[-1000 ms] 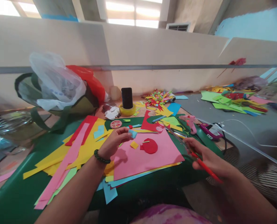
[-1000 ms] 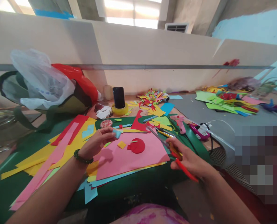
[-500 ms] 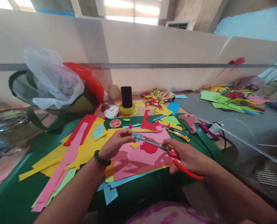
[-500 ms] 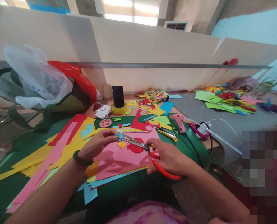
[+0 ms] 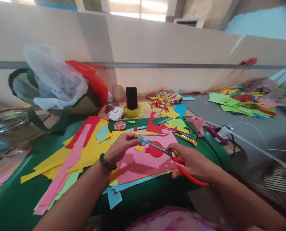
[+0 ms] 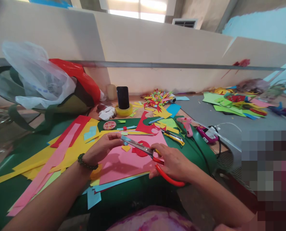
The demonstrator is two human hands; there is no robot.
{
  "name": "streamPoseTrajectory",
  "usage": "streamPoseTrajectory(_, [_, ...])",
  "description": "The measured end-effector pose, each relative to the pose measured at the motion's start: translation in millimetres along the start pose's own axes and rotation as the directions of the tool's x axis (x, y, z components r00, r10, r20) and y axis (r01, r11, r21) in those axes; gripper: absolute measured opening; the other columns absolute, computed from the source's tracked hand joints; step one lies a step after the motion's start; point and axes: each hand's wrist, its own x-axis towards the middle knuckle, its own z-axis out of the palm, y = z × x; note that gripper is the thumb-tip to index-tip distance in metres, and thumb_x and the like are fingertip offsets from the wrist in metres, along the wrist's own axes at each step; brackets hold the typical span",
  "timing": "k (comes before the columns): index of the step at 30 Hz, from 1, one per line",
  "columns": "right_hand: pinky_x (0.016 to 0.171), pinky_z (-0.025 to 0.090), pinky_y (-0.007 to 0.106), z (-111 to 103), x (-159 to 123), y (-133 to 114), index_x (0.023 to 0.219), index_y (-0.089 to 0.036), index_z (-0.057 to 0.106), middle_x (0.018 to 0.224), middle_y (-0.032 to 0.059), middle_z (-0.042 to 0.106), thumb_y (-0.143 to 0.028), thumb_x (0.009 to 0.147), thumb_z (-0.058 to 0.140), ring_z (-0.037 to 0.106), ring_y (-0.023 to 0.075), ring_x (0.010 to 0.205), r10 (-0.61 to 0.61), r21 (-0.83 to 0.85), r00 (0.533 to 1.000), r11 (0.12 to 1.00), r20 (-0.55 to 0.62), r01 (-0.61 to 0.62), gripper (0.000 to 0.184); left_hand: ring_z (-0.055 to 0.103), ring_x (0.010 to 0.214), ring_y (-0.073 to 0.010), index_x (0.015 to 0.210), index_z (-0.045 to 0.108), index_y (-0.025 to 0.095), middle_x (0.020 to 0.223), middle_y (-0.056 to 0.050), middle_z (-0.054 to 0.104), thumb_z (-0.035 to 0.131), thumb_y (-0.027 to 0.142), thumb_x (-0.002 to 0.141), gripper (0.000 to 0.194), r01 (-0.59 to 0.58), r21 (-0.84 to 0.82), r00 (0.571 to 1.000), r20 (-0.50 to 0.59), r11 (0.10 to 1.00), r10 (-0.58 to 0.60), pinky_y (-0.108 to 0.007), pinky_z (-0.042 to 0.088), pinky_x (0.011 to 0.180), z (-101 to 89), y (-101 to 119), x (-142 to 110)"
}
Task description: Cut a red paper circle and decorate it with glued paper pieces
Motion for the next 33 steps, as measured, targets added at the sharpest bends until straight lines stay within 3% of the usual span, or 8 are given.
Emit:
streamPoseTrajectory(18, [0.068, 0.048, 0.030, 5.9, 1.7, 3.8, 0.112, -0.022, 0.059, 0.097, 0.0056, 0.070, -0.046, 0.063, 0.080, 0.064, 0.0216, 0.080, 0.003, -0.021, 0.999, 1.000, -0.048, -0.004, 0.058, 0.062, 0.069, -0.0153, 0.066, 0.070, 0.018, 0.068, -0.002, 0.070, 0.076, 0.025, 0.063, 0.010, 0.015, 0.013, 1.000, 0.015, 1.000, -0.015, -0.028, 0.047, 0.073, -2.2, -5.8, 3.0])
streamPoseTrajectory(33, [0.056, 0.039, 0.027, 12.1, 3.3, 7.4, 0.113, -0.021, 0.062, 0.072, 0.0016, 0.066, -0.057, 0.067, 0.076, 0.061, 0.0199, 0.062, -0.021, -0.188, 0.993, 0.982, -0.115, -0.001, 0.060, 0.060, 0.068, -0.0148, 0.064, 0.069, 0.017, 0.068, -0.002, 0.068, 0.076, 0.026, 0.063, 0.011, 0.014, 0.029, 1.000, 0.027, 0.999, -0.015, -0.028, 0.046, 0.070, -3.8, -8.4, 5.2])
